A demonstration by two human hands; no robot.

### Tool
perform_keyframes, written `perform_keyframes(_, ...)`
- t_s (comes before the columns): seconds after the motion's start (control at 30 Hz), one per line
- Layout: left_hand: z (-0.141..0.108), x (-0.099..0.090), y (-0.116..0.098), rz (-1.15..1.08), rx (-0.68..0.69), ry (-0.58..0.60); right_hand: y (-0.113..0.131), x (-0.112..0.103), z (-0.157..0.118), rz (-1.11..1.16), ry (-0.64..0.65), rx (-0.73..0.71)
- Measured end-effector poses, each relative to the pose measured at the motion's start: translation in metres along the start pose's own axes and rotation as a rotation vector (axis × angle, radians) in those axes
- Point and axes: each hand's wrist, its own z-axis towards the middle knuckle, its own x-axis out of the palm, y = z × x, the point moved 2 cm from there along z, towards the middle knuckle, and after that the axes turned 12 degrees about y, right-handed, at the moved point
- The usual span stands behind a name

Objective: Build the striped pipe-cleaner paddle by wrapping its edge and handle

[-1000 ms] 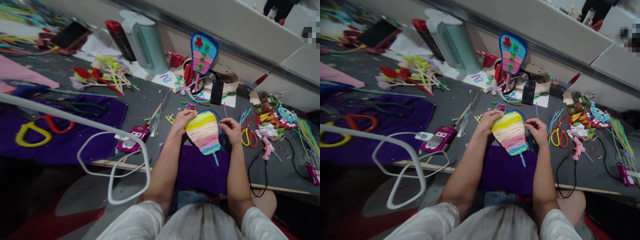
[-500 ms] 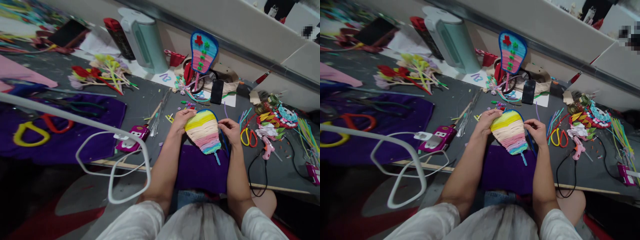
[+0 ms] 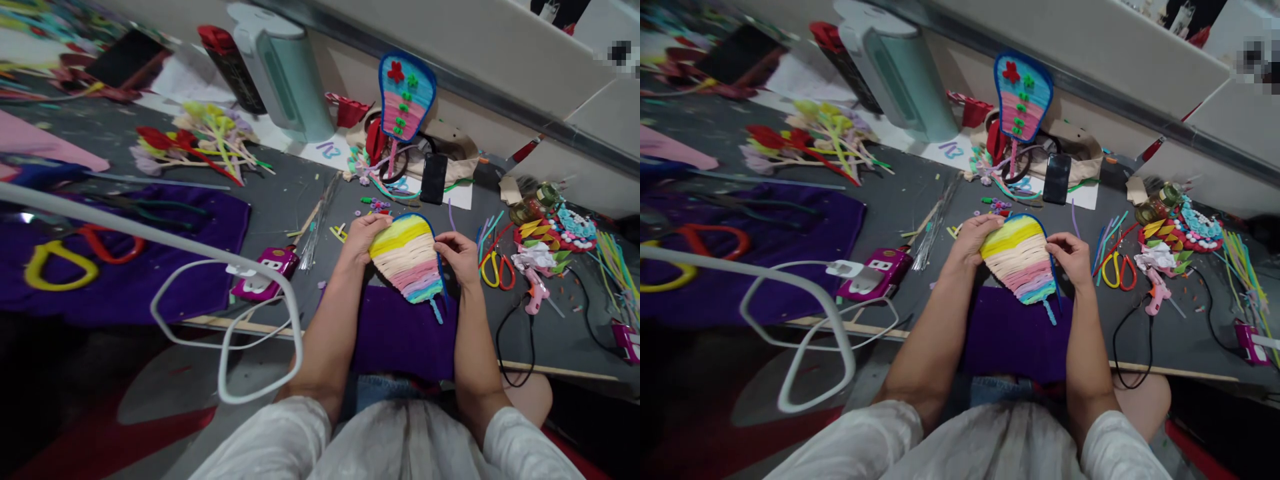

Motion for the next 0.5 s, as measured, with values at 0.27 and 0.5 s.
perform_keyframes(0.27,0.0021,-0.0018,0.0028,-0.052,0.023,-0.032,-0.0053,-0.0014,0.0001,0.043,0.061,0.001)
perform_keyframes(0.5,0.005,-0.0077,0.0026,-0.096,0.054,-0.067,-0.0091,-0.0041,0.0019,0.104,0.102,-0.018)
